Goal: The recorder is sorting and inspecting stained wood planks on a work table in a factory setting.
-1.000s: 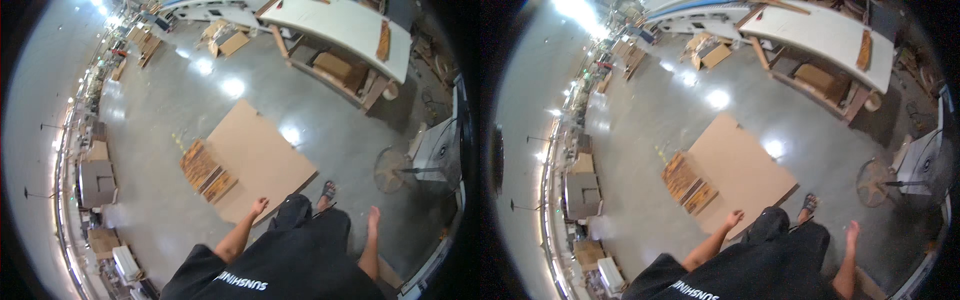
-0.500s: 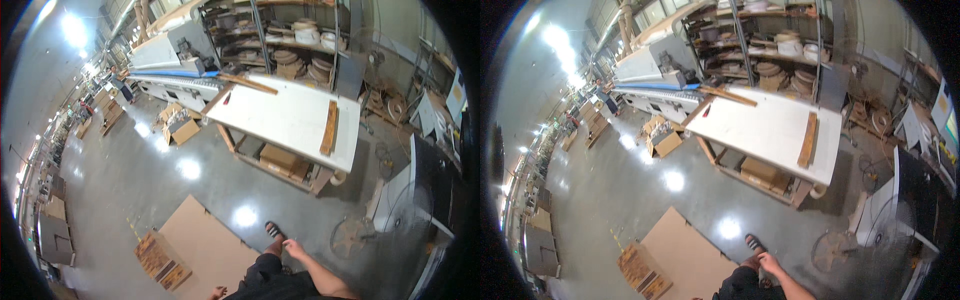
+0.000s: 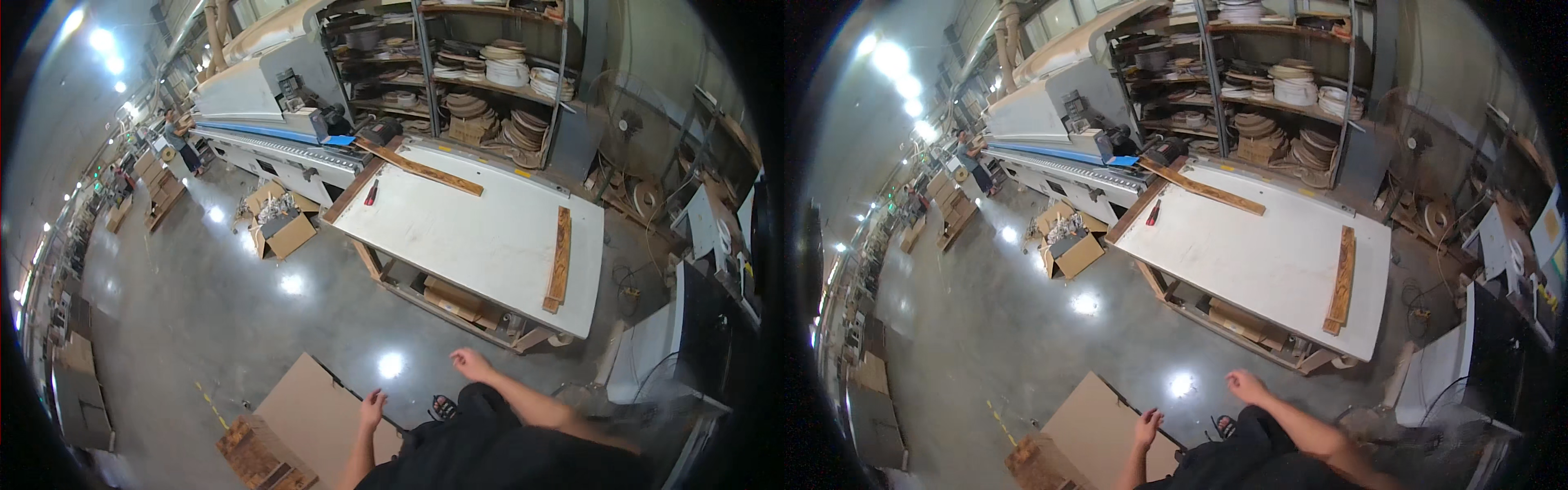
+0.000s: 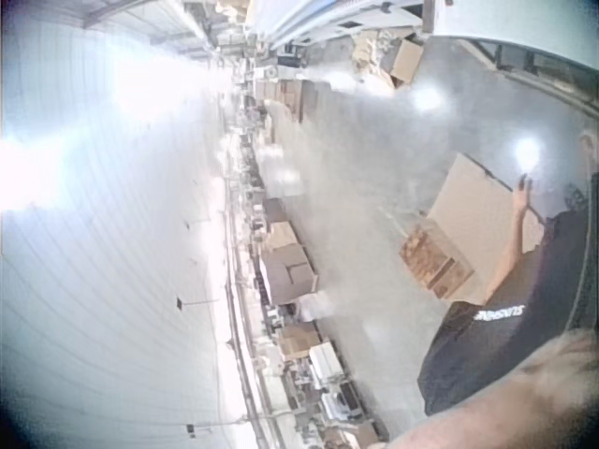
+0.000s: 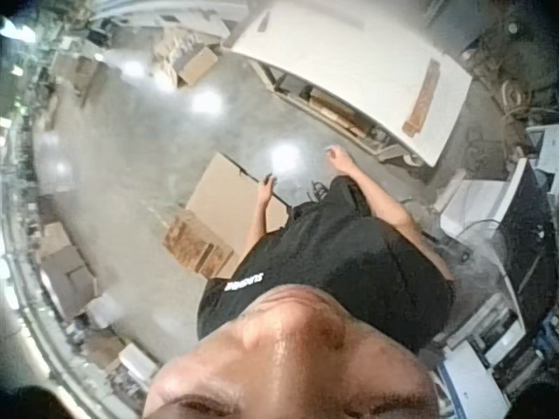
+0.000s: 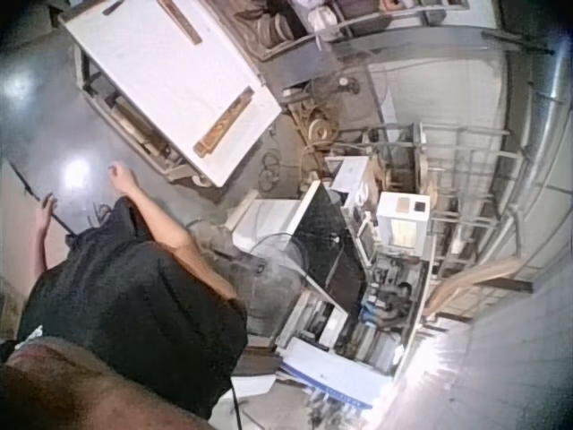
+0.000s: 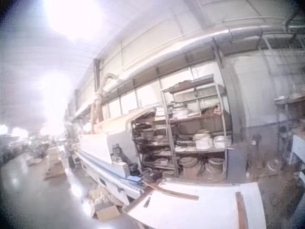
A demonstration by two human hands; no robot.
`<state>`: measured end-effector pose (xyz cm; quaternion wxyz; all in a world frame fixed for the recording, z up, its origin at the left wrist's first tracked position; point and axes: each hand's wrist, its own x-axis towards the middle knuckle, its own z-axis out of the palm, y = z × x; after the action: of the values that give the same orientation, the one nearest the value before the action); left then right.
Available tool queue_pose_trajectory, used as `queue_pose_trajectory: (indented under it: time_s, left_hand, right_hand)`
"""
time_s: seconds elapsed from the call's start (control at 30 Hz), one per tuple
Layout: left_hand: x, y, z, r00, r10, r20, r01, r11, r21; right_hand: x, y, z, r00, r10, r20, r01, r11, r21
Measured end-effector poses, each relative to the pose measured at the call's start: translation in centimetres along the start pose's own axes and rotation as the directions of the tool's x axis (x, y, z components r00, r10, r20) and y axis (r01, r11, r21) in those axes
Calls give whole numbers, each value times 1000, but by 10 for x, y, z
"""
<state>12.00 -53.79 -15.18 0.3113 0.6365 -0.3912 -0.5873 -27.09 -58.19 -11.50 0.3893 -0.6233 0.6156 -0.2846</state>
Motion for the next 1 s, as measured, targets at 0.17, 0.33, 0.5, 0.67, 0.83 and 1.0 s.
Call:
queue_pose_trajectory:
  time_s: [0.17, 0.33, 0.5, 0.67, 0.83, 1.0]
  left_hand:
    - [50, 53, 12, 996, 65, 54, -71, 988, 138]
    - [76, 52, -28, 997, -75, 4, 74, 989, 127]
    - [118, 70, -94, 945, -307, -111, 326, 867, 378]
    - [164, 145, -140, 889, -393, -235, 438, 879, 188]
    - [216, 204, -169, 889, -283, -361, 359, 919, 163]
    - [333, 254, -173, 984, -92, -150, 144, 911, 387]
  right_hand:
    - [122, -25, -43, 999, 16, -35, -17, 999, -46]
    - [289, -21, -98, 984, -149, -95, 129, 973, -189]
    - [492, 16, -179, 947, -88, -307, 5, 965, -261]
    - [621, 80, -265, 807, 21, -591, -328, 848, -417]
    - [660, 70, -294, 856, 307, -416, -492, 732, -472]
    - [627, 46, -302, 887, 454, -84, -453, 823, -343]
